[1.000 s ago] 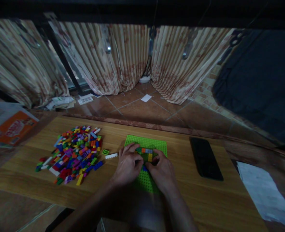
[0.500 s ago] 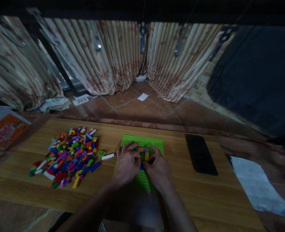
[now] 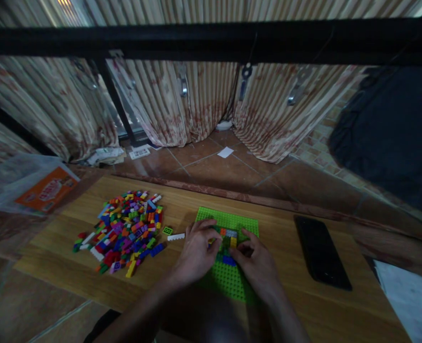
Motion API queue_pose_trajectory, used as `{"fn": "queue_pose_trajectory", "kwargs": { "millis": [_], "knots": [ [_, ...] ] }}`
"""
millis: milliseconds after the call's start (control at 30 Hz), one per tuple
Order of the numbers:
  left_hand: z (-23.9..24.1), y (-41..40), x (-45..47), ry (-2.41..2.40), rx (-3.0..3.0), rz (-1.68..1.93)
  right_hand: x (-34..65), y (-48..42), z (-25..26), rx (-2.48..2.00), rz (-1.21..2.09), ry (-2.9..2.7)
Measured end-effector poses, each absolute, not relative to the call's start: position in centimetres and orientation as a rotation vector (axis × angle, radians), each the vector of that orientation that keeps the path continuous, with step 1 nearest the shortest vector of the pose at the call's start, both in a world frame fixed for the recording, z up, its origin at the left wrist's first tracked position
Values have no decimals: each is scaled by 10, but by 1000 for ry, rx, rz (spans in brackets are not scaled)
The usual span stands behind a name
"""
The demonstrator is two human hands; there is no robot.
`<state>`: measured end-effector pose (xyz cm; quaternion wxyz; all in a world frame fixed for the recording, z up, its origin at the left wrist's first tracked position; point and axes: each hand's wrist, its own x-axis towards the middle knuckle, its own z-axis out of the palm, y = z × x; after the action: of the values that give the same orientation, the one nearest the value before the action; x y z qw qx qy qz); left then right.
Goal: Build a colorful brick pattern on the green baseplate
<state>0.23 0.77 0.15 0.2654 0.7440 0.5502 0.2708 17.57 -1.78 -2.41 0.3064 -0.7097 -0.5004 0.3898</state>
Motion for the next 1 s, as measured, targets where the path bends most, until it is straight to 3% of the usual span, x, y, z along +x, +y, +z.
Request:
{"fn": "queue_pose_trajectory", "kwargs": {
  "millis": [200,400,1000],
  "knots": [
    [12,42,-68,1424,1975,852,176,-19,-25,-1840,1022,-1250],
    [20,55,-137,1436,2040,622,177,-18,-22,-1865,1037,-1235],
    [19,48,-125,1475,2337,341,179,-16,-26,-1877,1005,-1273]
  ]
}}
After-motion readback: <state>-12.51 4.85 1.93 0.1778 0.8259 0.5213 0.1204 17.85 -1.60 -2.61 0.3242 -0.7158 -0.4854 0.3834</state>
